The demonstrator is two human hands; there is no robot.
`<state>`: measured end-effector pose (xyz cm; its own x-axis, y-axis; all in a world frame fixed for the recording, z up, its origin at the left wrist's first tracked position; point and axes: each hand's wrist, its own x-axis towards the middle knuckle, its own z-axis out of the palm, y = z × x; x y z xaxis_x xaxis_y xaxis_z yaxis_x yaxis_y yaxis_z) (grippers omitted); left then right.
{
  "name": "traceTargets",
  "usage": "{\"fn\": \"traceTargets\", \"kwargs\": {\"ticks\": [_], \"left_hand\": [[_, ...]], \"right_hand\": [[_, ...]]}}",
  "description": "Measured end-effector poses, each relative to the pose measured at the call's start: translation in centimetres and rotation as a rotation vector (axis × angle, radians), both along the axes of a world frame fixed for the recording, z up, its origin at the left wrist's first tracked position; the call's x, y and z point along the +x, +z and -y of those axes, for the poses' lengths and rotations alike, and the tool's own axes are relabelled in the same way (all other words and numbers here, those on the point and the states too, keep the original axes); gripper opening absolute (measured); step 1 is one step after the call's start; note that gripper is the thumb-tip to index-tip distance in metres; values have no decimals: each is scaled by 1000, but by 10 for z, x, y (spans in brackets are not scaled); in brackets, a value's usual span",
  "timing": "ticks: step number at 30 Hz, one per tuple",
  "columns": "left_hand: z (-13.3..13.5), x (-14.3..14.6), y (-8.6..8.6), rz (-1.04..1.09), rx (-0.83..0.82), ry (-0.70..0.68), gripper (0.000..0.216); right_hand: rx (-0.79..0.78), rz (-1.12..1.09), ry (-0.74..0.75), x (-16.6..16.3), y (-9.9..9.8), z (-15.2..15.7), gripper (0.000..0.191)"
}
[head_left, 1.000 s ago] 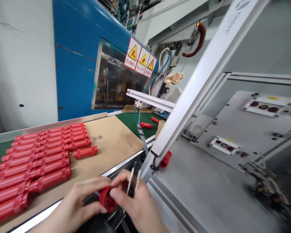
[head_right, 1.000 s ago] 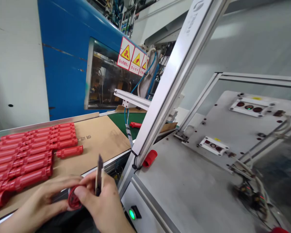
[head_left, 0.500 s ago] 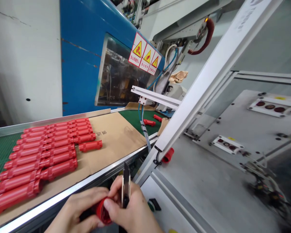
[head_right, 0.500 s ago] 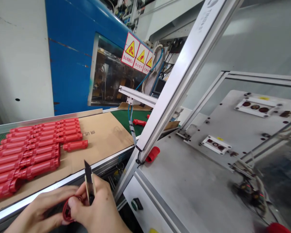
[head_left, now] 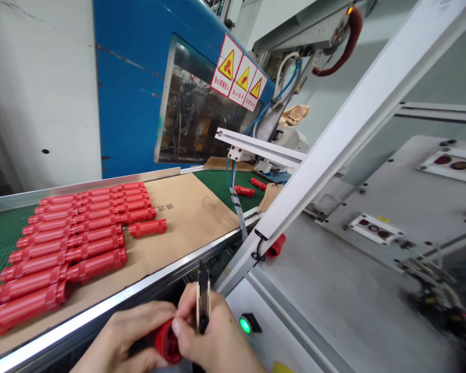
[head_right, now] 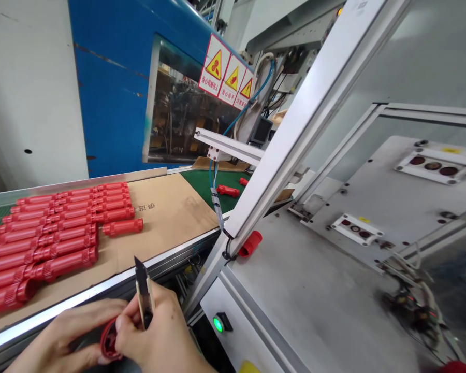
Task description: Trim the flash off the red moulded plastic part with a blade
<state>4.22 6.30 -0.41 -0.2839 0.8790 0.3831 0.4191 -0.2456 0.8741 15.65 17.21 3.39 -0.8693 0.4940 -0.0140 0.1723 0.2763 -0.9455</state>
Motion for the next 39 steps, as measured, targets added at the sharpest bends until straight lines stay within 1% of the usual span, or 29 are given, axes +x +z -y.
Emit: {"fn": "traceTargets", "kwargs": {"ticks": [2, 5, 10, 11, 14, 18, 20, 21, 23, 24, 26, 28, 30, 33, 34, 35, 37, 39], "left_hand": [[-4, 3, 2, 44, 44, 70, 34], [-7, 6, 4, 73, 64, 115, 36], [-3, 4, -1, 81, 54, 123, 35], [-1, 3, -3, 76, 45, 108, 34], [3, -3, -8, 35, -8, 1, 33], [5, -9, -11, 79, -78, -102, 43], [4, -9, -9, 149, -138, -146, 43], [4, -8, -8, 188, -176, -169, 43], [4, -6, -6, 269, -232, -206, 40], [4, -5, -4, 296, -246, -222, 39], [4, -3, -3, 312, -259, -239, 36], [3, -1, -3, 295, -232, -191, 31], [2, 1, -3, 267, -175, -86, 30], [-1, 4, -4, 225, -77, 64, 35], [-2, 5, -5, 211, -51, 97, 36], [-2, 6, -6, 195, -28, 122, 37], [-1, 6, -9, 160, 10, 159, 38], [1, 5, -14, 117, 41, 175, 38]], "right_hand": [[-13, 11, 14, 0, 0, -1, 10], [-31, 53, 19, -1, -1, -2, 16], [109, -44, -6, -5, -2, 3, 6], [119, -46, -14, -5, -2, 3, 5], [93, -23, 10, -1, -2, 1, 6], [81, -152, 117, 5, -1, -7, 11], [138, -227, 169, 6, 0, -9, 10], [187, -253, 193, 5, 0, -10, 9], [299, -291, 230, 4, -1, -10, 12], [339, -306, 236, 3, -1, -9, 14], [371, -323, 230, 1, -4, -6, 14], [380, -336, 203, -2, -7, -3, 14], [424, -349, 142, -4, -10, -1, 14], [503, -376, -18, -6, -14, -2, 14], [501, -370, -76, -6, -13, -4, 15], [468, -348, -116, -5, -12, -5, 18], [323, -252, -135, -3, -6, -9, 22], [131, -116, -60, 0, 1, -10, 20]]}}
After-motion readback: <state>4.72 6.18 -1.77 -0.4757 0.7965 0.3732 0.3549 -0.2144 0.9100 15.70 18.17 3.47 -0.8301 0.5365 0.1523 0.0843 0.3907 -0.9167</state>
